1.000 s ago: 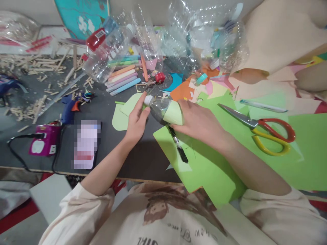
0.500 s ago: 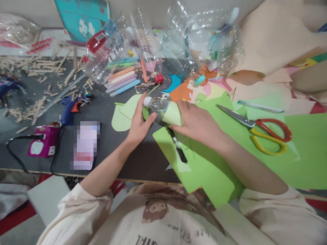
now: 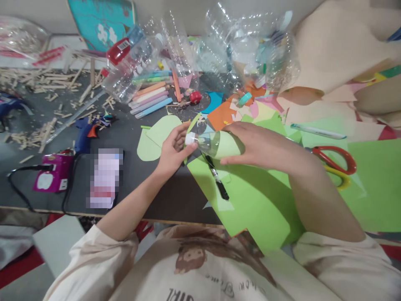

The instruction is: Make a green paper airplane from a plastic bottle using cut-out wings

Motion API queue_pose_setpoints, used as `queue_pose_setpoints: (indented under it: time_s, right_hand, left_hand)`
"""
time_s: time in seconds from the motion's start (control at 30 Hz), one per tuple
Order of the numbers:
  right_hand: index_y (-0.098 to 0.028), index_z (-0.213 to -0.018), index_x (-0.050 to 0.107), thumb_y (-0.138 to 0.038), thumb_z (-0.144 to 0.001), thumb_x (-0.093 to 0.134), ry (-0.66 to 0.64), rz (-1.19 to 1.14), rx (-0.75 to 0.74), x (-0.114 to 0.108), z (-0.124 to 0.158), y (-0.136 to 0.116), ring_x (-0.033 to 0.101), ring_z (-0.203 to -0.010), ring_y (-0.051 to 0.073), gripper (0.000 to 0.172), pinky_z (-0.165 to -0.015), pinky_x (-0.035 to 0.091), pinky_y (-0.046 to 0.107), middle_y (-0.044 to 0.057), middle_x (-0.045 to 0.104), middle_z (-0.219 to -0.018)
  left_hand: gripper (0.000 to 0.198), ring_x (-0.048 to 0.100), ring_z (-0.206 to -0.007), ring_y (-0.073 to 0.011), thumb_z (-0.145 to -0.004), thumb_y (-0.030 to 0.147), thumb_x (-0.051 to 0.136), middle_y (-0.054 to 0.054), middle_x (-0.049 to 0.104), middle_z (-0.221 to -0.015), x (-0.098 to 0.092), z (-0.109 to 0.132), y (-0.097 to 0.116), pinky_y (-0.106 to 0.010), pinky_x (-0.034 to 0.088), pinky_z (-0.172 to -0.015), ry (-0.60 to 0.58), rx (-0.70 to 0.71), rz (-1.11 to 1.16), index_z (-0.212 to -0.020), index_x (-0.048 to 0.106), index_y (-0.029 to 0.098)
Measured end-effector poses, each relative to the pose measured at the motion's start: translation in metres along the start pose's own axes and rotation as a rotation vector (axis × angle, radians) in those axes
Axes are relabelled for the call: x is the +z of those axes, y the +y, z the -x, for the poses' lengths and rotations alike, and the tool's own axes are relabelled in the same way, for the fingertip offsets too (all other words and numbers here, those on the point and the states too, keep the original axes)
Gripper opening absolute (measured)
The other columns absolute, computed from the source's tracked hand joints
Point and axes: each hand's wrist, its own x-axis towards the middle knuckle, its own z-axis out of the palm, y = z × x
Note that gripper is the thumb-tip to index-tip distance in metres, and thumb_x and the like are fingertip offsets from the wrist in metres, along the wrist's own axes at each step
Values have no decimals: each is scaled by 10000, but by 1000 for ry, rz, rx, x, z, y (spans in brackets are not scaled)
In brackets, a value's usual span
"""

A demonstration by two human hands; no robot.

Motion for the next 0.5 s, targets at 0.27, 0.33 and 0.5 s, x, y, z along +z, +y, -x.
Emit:
queue_pose_setpoints:
  time_s: [0.27,0.33,0.5]
  right_hand:
    - [-158,-964,690,-293,-905,485,117,-112,-60,8,-8,-21,602,-889,256,252,-743,443,355,108,665,-913]
    - [-160,-915,700,-272,-895,502,110,-121,-60,12,-10,-23,592,-870,246,229,-724,430,340,101,654,-893]
    - [-172,-797,685,-252,-910,486,86,-85,-93,20,-17,-24,579,-830,234,243,-680,406,319,82,628,-811]
  left_hand:
    - [765,660,-859,-146,-784,426,709,-35,644,-1019,11,8,1,-269,532,-795,-162,77,62,-1405,279,306]
    - [764,659,-864,-146,-789,413,708,-41,642,-1023,10,8,1,-269,529,-795,-170,87,49,-1408,274,301]
    - [798,663,-811,-148,-756,446,728,-16,650,-930,13,8,-1,-267,536,-746,-184,82,30,-1401,279,309]
